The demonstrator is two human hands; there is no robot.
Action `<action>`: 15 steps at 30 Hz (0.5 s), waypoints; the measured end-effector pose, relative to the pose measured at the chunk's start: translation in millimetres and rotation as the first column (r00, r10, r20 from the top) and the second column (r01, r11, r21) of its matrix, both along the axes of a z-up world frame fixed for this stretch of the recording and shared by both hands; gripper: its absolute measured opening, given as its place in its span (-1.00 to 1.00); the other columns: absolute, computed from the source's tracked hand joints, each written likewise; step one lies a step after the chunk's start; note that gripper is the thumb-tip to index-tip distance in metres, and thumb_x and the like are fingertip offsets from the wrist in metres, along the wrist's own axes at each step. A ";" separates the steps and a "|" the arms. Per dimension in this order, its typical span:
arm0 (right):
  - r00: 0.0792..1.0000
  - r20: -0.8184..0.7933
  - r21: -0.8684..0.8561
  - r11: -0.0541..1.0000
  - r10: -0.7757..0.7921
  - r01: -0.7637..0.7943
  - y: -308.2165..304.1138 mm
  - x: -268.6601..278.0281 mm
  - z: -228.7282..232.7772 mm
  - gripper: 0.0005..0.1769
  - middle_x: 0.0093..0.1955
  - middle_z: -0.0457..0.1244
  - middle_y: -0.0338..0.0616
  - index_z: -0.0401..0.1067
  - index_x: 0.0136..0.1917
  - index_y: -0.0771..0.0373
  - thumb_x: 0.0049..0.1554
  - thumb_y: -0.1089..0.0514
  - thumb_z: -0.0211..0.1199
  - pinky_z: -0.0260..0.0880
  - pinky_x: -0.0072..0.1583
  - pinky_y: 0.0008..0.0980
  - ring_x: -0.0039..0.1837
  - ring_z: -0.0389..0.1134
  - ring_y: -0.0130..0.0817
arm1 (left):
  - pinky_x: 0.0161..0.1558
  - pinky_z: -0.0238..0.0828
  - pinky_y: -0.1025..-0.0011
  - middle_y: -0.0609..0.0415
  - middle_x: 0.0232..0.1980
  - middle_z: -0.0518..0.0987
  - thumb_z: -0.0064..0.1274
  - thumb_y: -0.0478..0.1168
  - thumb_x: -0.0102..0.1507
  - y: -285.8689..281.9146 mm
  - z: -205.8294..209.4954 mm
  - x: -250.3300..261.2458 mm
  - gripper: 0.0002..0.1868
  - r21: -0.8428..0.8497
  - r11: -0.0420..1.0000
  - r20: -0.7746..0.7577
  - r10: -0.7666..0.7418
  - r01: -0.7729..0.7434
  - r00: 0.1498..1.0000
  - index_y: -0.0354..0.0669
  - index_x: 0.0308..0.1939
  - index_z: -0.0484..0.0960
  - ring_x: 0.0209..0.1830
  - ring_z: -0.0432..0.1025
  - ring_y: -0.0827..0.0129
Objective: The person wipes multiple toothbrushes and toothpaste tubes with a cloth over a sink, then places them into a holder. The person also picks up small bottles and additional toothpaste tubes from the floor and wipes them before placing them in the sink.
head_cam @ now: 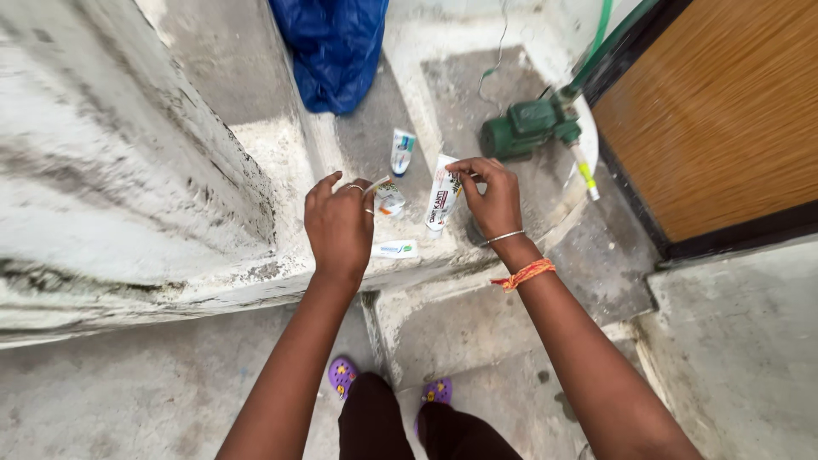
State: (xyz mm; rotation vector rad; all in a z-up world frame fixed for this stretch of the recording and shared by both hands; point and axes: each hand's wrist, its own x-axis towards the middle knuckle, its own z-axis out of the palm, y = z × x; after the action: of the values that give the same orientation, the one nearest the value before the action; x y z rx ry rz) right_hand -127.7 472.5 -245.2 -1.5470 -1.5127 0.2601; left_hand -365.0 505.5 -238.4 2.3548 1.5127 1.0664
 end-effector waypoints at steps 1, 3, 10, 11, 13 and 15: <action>1.000 0.005 0.008 1.000 0.001 -0.001 -9.9 1.7 12.6 -0.78 -0.04 0.42 -0.07 0.61 0.01 0.25 0.16 0.44 0.25 0.49 0.03 -0.36 -0.01 0.47 -0.28 | 0.19 0.24 0.10 -0.08 -0.14 0.69 0.14 -0.22 0.30 -10.3 16.0 1.0 -0.84 0.005 1.000 0.070 0.000 0.000 0.998 -0.23 -0.16 0.74 0.20 0.44 0.00; 0.999 0.036 0.070 0.997 0.028 -0.030 -27.9 3.7 38.2 -0.78 -0.04 0.42 -0.06 0.61 0.01 0.25 0.15 0.44 0.25 0.49 0.03 -0.36 -0.01 0.46 -0.26 | 0.11 0.28 0.13 -0.05 -0.15 0.70 0.16 -0.20 0.30 -27.2 47.0 5.8 -0.84 0.009 1.000 0.193 0.008 -0.010 0.981 -0.22 -0.17 0.74 0.13 0.47 0.04; 0.996 0.037 0.163 0.983 0.079 -0.084 -92.6 6.9 114.8 -0.81 -0.04 0.43 -0.12 0.56 0.02 0.29 0.18 0.44 0.21 0.44 0.03 -0.41 -0.02 0.48 -0.36 | -0.13 0.43 0.36 -0.03 -0.19 0.69 0.16 -0.17 0.33 -72.2 109.0 15.7 -0.79 -0.171 0.982 0.585 0.039 0.076 0.810 -0.26 -0.10 0.71 -0.22 0.57 0.34; 0.997 0.018 0.150 0.986 0.071 -0.073 -100.4 6.8 123.3 -0.82 -0.05 0.42 -0.13 0.55 0.01 0.29 0.18 0.43 0.21 0.44 0.02 -0.43 -0.04 0.47 -0.38 | -0.11 0.46 0.40 0.00 -0.19 0.71 0.14 -0.19 0.34 -73.6 111.7 16.7 -0.79 -0.123 0.982 0.657 -0.025 0.140 0.754 -0.30 -0.09 0.69 -0.21 0.59 0.42; 0.999 -0.022 0.121 0.992 0.049 -0.046 -116.3 7.1 139.5 -0.85 -0.08 0.40 -0.15 0.53 0.00 0.30 0.19 0.42 0.19 0.43 -0.02 -0.46 -0.08 0.45 -0.43 | -0.09 0.46 0.44 0.00 -0.23 0.69 0.15 -0.21 0.35 -78.1 116.2 21.9 -0.79 -0.105 0.967 0.735 -0.081 0.230 0.674 -0.35 -0.10 0.68 -0.20 0.55 0.46; 1.000 -0.010 0.121 0.993 0.012 -0.010 -130.5 7.9 152.2 -0.87 -0.09 0.40 -0.15 0.52 0.00 0.31 0.20 0.40 0.21 0.41 -0.04 -0.45 -0.11 0.43 -0.44 | -0.14 0.47 0.48 0.01 -0.26 0.67 0.15 -0.23 0.34 -84.0 120.7 27.5 -0.79 -0.098 0.950 0.779 -0.112 0.297 0.617 -0.37 -0.10 0.66 -0.21 0.53 0.49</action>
State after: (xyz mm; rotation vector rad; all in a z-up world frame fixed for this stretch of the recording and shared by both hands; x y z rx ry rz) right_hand -119.9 342.0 -92.9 -1.4398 -1.5011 0.1793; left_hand -337.5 421.4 -117.7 1.5133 0.9277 1.4765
